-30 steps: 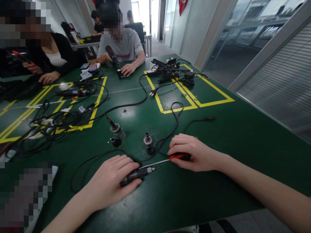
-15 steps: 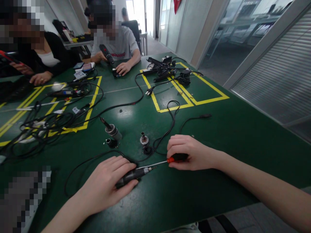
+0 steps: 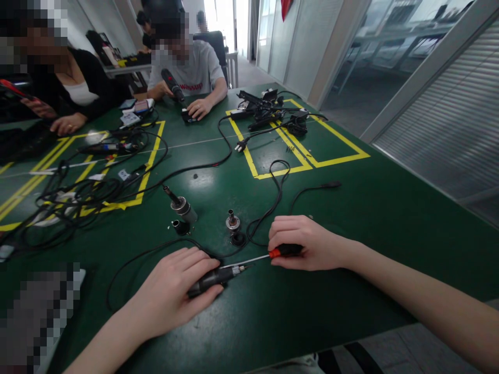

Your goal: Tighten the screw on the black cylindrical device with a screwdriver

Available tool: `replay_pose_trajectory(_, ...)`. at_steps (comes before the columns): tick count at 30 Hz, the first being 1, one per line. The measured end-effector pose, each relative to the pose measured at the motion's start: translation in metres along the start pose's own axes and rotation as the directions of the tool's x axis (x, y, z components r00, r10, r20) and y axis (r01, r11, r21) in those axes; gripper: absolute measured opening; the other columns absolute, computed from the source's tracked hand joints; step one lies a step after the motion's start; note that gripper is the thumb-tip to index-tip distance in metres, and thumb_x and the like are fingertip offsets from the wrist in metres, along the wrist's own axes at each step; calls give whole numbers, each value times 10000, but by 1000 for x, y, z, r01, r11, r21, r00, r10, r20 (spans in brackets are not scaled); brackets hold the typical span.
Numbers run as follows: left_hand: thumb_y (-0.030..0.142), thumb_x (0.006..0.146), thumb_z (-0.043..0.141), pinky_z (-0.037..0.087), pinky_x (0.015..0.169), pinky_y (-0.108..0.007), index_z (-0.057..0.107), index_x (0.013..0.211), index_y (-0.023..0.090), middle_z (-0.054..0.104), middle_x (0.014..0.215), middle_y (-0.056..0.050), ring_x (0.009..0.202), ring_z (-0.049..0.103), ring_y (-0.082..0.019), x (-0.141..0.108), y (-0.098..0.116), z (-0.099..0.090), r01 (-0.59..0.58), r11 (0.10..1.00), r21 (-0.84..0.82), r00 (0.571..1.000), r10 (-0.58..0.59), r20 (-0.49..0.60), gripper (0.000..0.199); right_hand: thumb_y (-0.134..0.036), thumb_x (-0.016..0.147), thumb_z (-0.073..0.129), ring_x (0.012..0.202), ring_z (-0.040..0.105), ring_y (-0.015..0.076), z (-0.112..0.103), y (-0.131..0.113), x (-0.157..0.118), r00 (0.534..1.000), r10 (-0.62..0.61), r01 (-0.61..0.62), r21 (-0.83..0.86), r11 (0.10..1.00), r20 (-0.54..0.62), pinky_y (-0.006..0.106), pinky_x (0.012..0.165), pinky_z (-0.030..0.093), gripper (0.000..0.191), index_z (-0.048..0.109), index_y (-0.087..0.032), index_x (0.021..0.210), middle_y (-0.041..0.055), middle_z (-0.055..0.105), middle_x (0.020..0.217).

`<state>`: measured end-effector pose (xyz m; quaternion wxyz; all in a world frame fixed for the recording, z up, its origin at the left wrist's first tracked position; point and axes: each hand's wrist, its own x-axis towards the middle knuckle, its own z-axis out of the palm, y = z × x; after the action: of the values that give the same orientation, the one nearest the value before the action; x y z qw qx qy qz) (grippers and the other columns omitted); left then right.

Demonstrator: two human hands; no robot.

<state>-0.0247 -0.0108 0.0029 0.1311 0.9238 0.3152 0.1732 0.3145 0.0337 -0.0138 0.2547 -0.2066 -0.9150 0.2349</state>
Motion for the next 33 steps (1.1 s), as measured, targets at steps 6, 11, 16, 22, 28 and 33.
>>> replay_pose_trajectory(6, 307, 1073, 635, 566, 751, -311, 725, 1178, 200, 786, 999, -46, 859, 741, -208, 0, 0, -1, 9, 1000, -12, 1000, -9, 18, 175, -268, 1057, 719, 777, 690, 181, 0, 0, -2, 999, -32, 31, -15, 999, -42, 290, 720, 524, 112, 728, -180, 989, 53, 776, 858)
replay_pose_trajectory(11, 309, 1071, 635, 567, 754, -318, 728, 1170, 199, 785, 998, -46, 856, 738, -209, 1, 1, -1, 10, 1000, -15, 1000, -10, 14, 174, -286, 1082, 682, 702, 694, 133, -1, -3, -3, 1000, 8, -8, 22, 1000, -12, 241, 649, 495, 132, 715, -184, 1006, 35, 766, 881)
replay_pose_trajectory(16, 330, 1082, 623, 571, 761, -329, 729, 1170, 197, 789, 1002, -48, 869, 745, -214, 2, 0, -1, 10, 1000, -1, 1000, -10, 12, 192, -218, 1070, 612, 701, 667, 138, 0, -6, -1, 1000, 7, -5, 64, 998, -23, 244, 642, 481, 122, 712, -181, 1012, 44, 744, 879)
replay_pose_trajectory(22, 331, 1080, 623, 566, 753, -324, 728, 1168, 197, 791, 1003, -52, 871, 746, -214, 2, 1, 1, 16, 1000, -3, 1000, -16, 14, 191, -192, 1078, 580, 712, 676, 148, 1, -7, 1, 997, 82, -80, 102, 992, -11, 247, 660, 496, 179, 726, -171, 977, 57, 745, 867)
replay_pose_trajectory(28, 325, 1060, 656, 573, 760, -340, 726, 1179, 196, 788, 1005, -46, 879, 743, -221, 1, 0, 1, 28, 1000, 0, 999, -28, 28, 188, -211, 1086, 565, 703, 701, 160, 2, -8, 1, 992, 127, -129, 79, 989, 23, 261, 681, 513, 227, 751, -173, 961, 49, 775, 812)
replay_pose_trajectory(33, 319, 1062, 650, 567, 752, -342, 720, 1172, 199, 786, 998, -41, 871, 739, -222, 1, 0, 1, 31, 999, -11, 999, -31, 34, 177, -211, 1044, 633, 700, 657, 140, 2, -6, -2, 994, 102, -103, 54, 993, 24, 249, 663, 472, 111, 736, -170, 1055, 35, 739, 860)
